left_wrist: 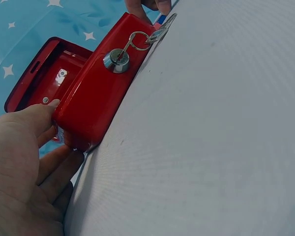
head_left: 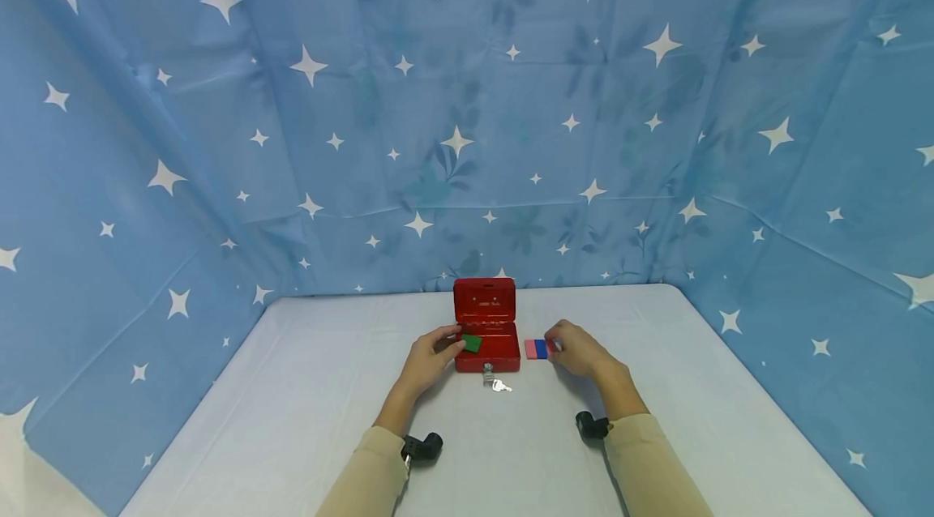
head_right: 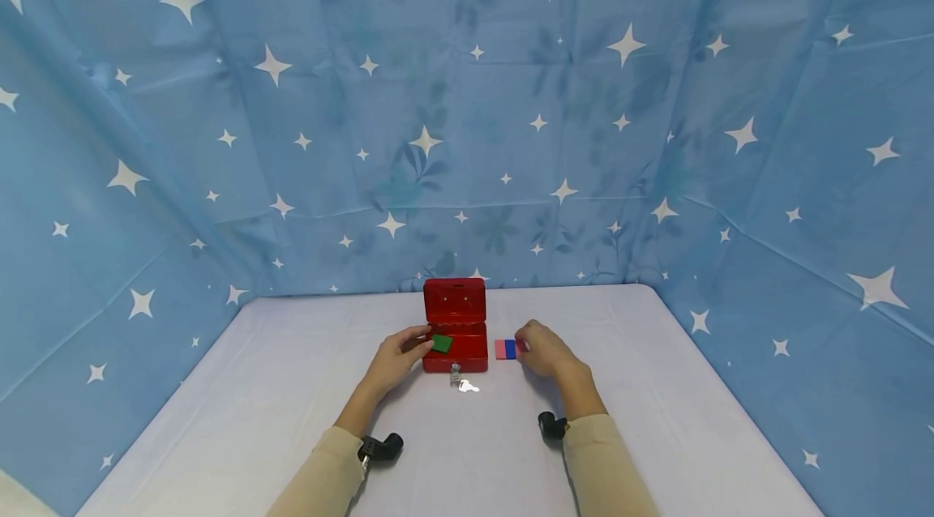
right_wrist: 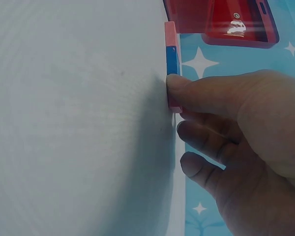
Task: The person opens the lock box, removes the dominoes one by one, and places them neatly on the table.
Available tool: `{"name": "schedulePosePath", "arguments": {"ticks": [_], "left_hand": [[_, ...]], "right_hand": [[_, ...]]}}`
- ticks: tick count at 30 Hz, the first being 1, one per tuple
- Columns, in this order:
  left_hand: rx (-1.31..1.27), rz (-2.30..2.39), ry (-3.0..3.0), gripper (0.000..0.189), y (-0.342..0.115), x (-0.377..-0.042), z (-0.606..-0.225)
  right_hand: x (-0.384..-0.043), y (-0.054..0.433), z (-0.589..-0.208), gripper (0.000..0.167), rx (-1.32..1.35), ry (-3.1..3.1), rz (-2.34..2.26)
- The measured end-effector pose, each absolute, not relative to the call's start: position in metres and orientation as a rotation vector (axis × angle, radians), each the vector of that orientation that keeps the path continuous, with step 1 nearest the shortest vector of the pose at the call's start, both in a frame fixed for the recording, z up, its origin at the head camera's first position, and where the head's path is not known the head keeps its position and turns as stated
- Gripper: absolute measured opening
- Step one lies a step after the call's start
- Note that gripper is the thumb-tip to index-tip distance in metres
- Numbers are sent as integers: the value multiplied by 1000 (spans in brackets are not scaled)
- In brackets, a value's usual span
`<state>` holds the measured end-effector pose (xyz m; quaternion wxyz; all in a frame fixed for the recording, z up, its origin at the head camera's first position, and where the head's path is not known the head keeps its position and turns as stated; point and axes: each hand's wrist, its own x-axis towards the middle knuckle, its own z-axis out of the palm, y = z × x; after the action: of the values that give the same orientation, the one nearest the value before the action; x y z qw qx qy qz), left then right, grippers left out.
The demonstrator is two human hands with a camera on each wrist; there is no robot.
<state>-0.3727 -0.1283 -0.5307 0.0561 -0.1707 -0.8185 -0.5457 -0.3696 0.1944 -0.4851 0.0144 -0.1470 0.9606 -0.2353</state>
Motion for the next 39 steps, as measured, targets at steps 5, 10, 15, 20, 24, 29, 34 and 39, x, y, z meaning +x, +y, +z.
{"name": "schedulePosePath", "arguments": {"ticks": [5,10,15,20,24,29,34,39], "left_hand": [[-517,-1649,-2489,44,-128,-371,-529],[-527,-1643,-2485,44,-128,-369,-528],[-525,-1640,-2492,45,-128,-369,-527],[-513,-1630,-2513,46,-128,-369,-527],[-507,-1638,-2520,46,-128,-370,-528],[-513,-1638,-2515,46,-128,-370,-529],[-520,-1638,-2503,46,-128,-370,-529],[-525,-1644,-2491,45,-128,-370,-528]], "right_hand": [[-368,194,-484,34,-427,2981,-750],[-368,195,-486,33,-419,2984,-756],[-370,195,-487,33,-444,2990,-756],[-371,195,-489,33,-459,2994,-764],[-371,194,-489,34,-452,2987,-774],[-371,195,-489,34,-439,2986,-775],[-370,195,-489,33,-429,2979,-780],[-370,195,-489,33,-428,2976,-777]]}}
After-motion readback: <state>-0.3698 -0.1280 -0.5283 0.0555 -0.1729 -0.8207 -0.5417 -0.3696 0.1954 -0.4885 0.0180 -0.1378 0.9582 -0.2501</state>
